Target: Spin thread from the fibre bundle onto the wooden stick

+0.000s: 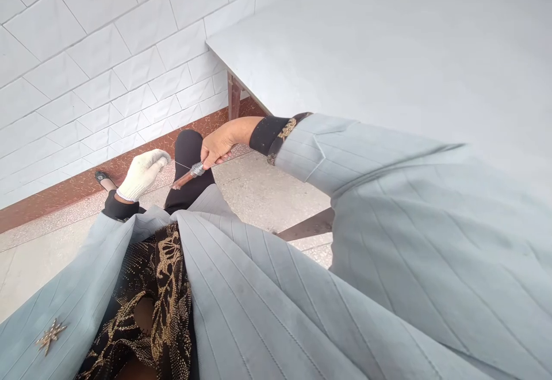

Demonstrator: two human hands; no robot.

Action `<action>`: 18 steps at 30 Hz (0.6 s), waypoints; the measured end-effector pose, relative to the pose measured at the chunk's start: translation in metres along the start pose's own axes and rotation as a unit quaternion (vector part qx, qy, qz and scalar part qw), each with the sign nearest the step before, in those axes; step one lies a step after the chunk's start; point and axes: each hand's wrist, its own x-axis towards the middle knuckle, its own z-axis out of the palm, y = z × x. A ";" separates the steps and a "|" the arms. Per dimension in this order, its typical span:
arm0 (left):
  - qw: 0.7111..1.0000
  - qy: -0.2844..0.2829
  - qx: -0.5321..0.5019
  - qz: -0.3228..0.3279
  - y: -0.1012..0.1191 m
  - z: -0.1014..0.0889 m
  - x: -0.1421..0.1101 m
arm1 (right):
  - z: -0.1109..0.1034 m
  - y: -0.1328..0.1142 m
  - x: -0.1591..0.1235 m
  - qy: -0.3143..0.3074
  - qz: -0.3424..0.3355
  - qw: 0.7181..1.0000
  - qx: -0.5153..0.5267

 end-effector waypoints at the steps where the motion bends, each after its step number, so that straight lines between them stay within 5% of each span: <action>1: 1.000 -0.004 0.000 0.003 0.000 0.000 0.000 | 0.001 0.000 0.001 -0.071 -0.017 0.997 0.016; 4: 1.000 -0.013 -0.023 0.005 -0.003 0.005 0.001 | 0.002 -0.001 0.001 -0.171 -0.087 0.980 0.058; 9: 0.997 -0.015 -0.072 -0.029 -0.013 0.015 0.003 | 0.000 -0.005 -0.005 -0.141 -0.143 0.974 0.100; 14: 0.991 -0.076 -0.104 -0.043 -0.015 0.031 0.001 | 0.004 -0.017 -0.015 0.042 -0.180 0.964 0.189; 18: 0.980 -0.132 -0.146 -0.029 -0.013 0.044 -0.002 | 0.004 -0.026 -0.016 0.236 -0.088 0.944 0.214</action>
